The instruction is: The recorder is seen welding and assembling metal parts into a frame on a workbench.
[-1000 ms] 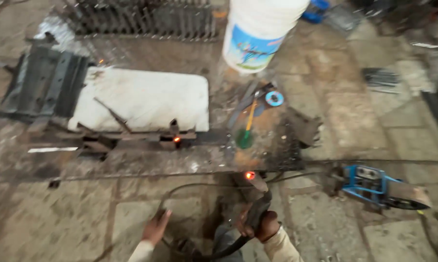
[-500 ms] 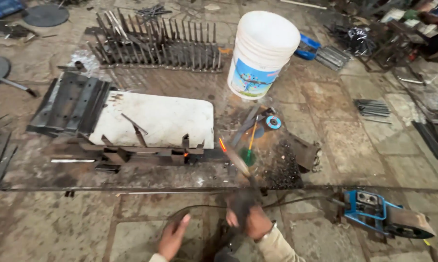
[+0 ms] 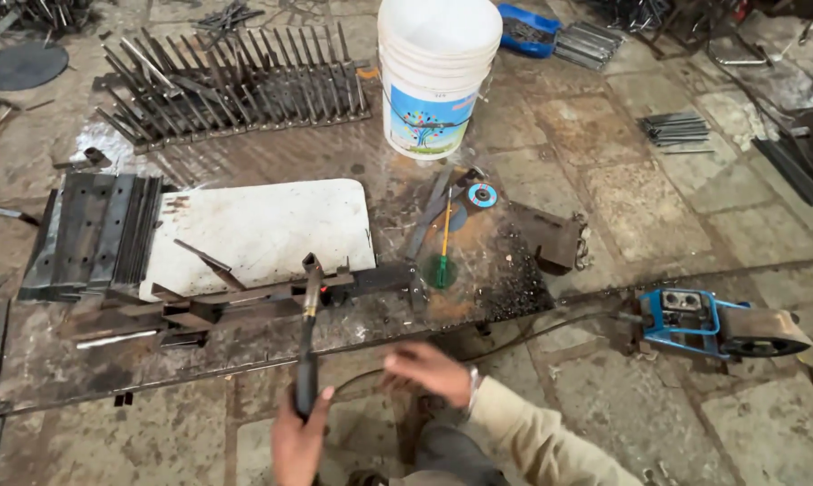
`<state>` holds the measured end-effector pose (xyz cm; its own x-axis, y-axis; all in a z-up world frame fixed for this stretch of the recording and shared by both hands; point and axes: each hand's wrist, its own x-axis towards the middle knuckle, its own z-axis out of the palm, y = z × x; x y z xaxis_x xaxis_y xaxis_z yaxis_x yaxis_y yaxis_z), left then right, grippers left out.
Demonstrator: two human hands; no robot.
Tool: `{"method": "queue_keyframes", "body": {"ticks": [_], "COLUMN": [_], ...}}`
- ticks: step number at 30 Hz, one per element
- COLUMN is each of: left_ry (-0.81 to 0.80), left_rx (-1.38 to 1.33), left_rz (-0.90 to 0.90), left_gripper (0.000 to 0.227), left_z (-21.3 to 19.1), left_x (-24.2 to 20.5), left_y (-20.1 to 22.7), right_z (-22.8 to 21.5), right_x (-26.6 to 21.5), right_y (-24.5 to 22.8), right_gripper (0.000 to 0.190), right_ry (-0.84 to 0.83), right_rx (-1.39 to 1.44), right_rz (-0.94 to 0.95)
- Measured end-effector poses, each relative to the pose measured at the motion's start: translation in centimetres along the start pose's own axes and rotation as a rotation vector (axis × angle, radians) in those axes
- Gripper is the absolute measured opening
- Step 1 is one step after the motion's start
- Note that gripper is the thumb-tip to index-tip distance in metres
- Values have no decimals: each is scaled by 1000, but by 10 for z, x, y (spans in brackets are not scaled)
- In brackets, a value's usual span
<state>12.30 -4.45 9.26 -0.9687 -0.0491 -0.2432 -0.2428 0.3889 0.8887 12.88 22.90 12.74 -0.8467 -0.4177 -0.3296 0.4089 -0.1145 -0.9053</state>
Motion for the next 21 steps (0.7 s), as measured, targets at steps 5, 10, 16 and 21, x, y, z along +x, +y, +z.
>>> {"method": "queue_keyframes", "body": {"ticks": [5,10,16,21], "left_ry": [155,312,491,498], "left_rx": [337,350,263,-31], "left_rz": [-119,-44,135,151], "left_gripper": [57,50,41,35], "left_z": [-31,-41,-48,-41], "left_x": [9,0,-10,-3], "left_y": [28,80,107,103], "right_z": [-160,-278,-380,-388], "right_x": [37,102,190,225], "right_y": [67,104,151,127], "right_gripper": [44,37,52,62], "right_ry": [540,712,936,828], "right_rx": [165,115,-657,-1010], "right_rz": [179,116,52,428]}}
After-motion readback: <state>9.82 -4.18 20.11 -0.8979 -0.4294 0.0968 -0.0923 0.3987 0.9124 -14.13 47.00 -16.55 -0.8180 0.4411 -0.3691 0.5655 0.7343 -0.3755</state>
